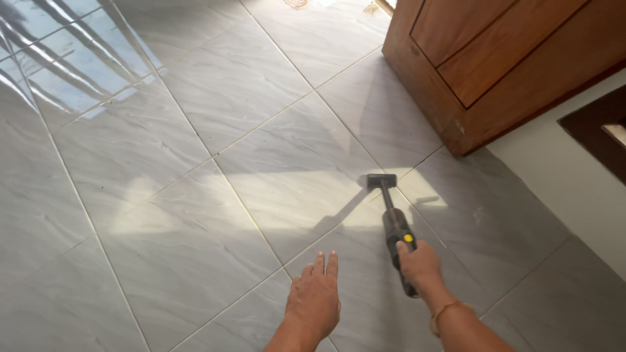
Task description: Vacuuming the floor and baseboards using a handheld vacuum.
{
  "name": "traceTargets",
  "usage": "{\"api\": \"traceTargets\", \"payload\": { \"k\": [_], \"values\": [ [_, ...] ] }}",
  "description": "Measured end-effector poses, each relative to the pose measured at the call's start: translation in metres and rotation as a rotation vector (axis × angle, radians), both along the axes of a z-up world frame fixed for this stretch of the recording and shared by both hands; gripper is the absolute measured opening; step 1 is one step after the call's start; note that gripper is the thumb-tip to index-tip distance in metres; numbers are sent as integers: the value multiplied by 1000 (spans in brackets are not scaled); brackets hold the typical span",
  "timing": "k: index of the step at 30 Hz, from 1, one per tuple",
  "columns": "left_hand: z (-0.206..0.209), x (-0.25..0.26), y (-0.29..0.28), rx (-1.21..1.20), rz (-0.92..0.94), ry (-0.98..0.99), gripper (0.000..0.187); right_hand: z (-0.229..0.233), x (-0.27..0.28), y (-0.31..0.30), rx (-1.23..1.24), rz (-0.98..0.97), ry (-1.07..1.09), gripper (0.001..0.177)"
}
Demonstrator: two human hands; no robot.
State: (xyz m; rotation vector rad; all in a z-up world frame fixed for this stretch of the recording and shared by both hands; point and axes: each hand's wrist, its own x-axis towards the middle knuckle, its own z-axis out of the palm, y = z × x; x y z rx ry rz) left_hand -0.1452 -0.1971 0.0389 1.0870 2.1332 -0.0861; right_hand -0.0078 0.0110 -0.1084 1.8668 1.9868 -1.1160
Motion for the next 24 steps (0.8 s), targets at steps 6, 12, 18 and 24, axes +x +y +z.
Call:
{"api": "traceTargets", "payload": {
  "k": [6,12,18,24],
  "values": [
    [-6,-3,-31,-82,27,-37,87,8,-42,-94,89,191,54,45],
    [-13,-20,-57,-96,89,-41,86,45,-80,-164,-99,380,79,43],
    [-2,-33,-62,-88,111,-18,86,54,-85,-157,-153,508,18,41],
    [2,-37,-47,-122,41,-12,84,13,-52,-67,-21,410,-107,49]
  ]
}}
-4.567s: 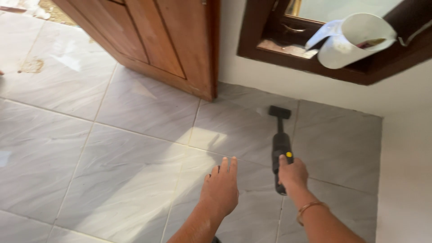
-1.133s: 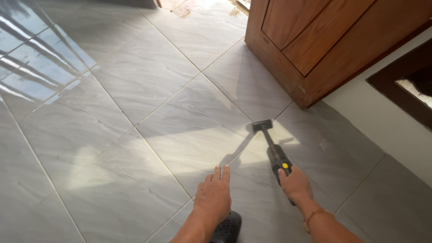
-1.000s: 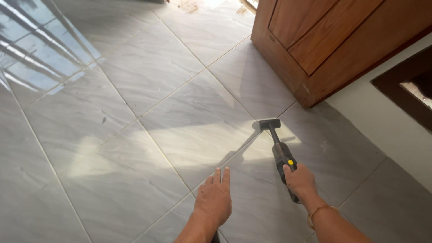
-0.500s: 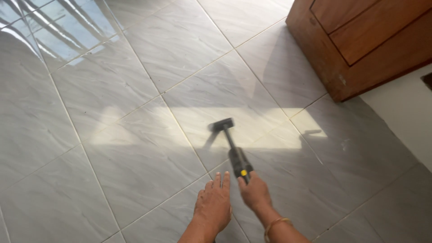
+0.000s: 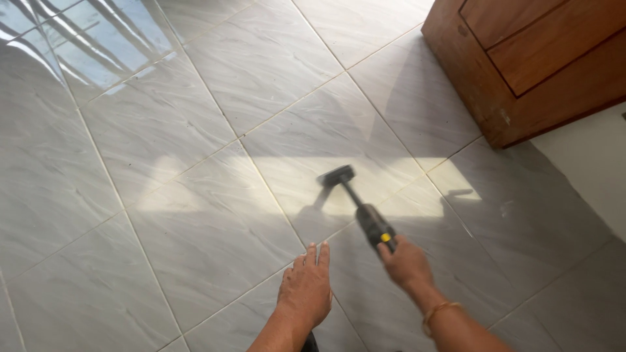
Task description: Vacuuming the floor and baseboards using a handheld vacuum.
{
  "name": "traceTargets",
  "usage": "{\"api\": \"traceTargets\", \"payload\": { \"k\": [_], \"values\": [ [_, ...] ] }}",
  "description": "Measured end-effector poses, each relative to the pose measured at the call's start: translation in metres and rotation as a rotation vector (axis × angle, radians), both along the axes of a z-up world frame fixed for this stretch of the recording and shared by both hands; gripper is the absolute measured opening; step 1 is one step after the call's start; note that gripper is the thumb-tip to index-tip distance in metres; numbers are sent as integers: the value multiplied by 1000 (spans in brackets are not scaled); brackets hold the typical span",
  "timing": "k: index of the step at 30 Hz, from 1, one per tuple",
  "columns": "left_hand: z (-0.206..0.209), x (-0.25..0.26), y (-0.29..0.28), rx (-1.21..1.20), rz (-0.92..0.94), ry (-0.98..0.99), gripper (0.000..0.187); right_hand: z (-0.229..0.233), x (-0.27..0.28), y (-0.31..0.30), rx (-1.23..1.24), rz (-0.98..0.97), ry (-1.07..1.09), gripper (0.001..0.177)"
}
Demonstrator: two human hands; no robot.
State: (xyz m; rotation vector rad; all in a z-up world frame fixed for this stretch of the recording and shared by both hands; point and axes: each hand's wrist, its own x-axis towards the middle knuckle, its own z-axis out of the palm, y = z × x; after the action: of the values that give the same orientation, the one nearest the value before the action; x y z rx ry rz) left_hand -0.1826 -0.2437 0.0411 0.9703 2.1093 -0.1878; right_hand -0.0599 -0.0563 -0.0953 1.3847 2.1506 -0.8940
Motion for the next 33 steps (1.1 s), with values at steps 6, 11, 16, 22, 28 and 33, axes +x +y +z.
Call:
{"api": "traceTargets", "payload": {
  "k": [6,11,16,22,28,33],
  "values": [
    [-5,5,23,12,-37,-17,84,26,31,91,131,-206,-32,51],
    [-7,10,35,69,-27,-13,83,22,45,114,197,-272,-42,52],
    [-5,10,41,57,-19,-27,85,18,19,81,93,-268,30,50],
    [-12,9,35,61,8,-9,86,3,-22,-5,-20,-116,156,49],
    [-12,6,27,72,53,-24,87,51,-42,-56,-197,10,161,44],
    [-8,3,23,38,42,-41,87,46,-29,-43,-188,72,73,42]
  ]
}}
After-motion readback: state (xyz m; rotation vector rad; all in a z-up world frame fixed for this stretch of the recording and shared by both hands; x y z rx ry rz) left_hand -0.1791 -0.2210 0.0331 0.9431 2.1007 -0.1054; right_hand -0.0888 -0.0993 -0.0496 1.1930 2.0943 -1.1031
